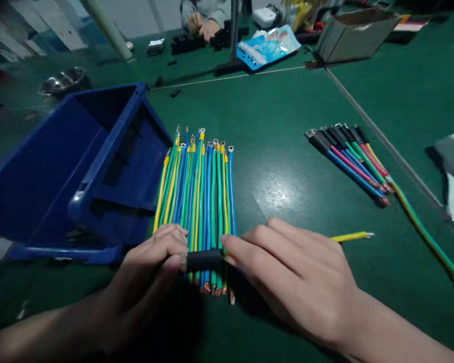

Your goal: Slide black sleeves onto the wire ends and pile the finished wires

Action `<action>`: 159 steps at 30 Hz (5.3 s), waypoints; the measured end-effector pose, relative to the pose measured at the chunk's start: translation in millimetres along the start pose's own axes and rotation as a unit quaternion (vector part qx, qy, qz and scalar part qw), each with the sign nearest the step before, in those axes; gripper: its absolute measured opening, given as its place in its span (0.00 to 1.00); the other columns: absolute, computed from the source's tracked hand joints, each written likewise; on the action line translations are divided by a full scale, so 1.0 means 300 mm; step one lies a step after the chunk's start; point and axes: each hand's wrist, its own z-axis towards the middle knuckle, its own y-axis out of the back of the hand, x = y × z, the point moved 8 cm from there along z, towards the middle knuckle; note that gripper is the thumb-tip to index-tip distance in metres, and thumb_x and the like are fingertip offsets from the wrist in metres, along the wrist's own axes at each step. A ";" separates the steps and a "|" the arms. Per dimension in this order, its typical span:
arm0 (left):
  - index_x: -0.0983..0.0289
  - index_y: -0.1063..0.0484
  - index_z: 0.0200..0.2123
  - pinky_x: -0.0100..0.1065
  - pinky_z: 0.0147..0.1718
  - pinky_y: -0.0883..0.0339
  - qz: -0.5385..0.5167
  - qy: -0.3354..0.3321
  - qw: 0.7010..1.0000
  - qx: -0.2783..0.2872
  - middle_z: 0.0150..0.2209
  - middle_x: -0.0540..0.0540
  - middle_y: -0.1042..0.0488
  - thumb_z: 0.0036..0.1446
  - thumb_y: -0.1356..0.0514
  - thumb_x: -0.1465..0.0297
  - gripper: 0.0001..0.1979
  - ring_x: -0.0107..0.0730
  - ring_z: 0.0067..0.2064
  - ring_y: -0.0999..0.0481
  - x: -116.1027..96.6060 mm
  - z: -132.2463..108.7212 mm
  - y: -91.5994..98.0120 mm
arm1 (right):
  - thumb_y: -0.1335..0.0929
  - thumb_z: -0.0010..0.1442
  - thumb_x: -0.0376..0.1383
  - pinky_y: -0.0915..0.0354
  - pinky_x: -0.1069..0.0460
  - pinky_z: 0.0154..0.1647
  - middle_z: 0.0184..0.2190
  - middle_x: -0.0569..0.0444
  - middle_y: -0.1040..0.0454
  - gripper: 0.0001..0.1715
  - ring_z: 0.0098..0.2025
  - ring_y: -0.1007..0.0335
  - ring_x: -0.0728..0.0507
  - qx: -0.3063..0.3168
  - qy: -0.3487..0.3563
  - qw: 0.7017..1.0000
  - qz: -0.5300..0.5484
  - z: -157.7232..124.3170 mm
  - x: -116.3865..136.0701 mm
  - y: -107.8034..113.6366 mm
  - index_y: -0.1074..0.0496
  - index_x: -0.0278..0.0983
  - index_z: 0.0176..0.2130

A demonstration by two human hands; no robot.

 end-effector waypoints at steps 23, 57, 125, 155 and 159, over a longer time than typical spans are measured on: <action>0.61 0.38 0.39 0.40 0.39 0.40 -0.013 0.038 0.999 0.008 0.35 0.51 0.33 0.68 0.53 0.77 0.08 0.35 0.37 0.34 0.027 -0.014 0.012 | 0.36 0.66 0.28 0.53 0.51 0.24 0.26 0.56 0.32 0.07 0.26 0.44 0.49 0.028 0.007 1.000 -0.003 -0.012 0.009 -0.009 0.29 0.36 0.36; 0.63 0.28 0.39 0.35 0.32 0.36 -0.098 0.002 0.995 -0.024 0.29 0.54 0.26 0.68 0.46 0.73 0.07 0.33 0.31 0.28 0.062 -0.051 -0.002 | 0.39 0.69 0.30 0.53 0.51 0.23 0.24 0.58 0.34 0.09 0.24 0.43 0.49 0.051 0.044 0.996 0.053 -0.002 0.024 -0.014 0.29 0.35 0.42; 0.62 0.33 0.37 0.33 0.35 0.39 -0.083 0.050 0.995 -0.005 0.32 0.52 0.30 0.69 0.47 0.71 0.06 0.33 0.34 0.33 0.077 -0.040 -0.007 | 0.31 0.64 0.33 0.46 0.53 0.27 0.29 0.57 0.30 0.13 0.28 0.39 0.50 0.037 0.006 0.996 0.076 -0.003 -0.025 -0.024 0.30 0.35 0.49; 0.59 0.37 0.40 0.35 0.40 0.42 -0.088 0.080 0.993 0.016 0.34 0.48 0.35 0.71 0.52 0.73 0.06 0.30 0.36 0.36 0.053 -0.028 0.005 | 0.35 0.67 0.36 0.46 0.52 0.24 0.23 0.57 0.32 0.07 0.23 0.39 0.49 0.038 -0.051 0.996 0.063 0.016 -0.054 0.010 0.31 0.37 0.35; 0.58 0.39 0.41 0.33 0.40 0.41 -0.084 0.090 0.992 0.007 0.36 0.47 0.35 0.70 0.50 0.72 0.04 0.29 0.37 0.35 0.046 -0.029 0.016 | 0.34 0.66 0.35 0.43 0.52 0.26 0.26 0.55 0.30 0.05 0.26 0.37 0.48 0.028 -0.055 0.996 0.064 0.019 -0.057 0.021 0.30 0.37 0.37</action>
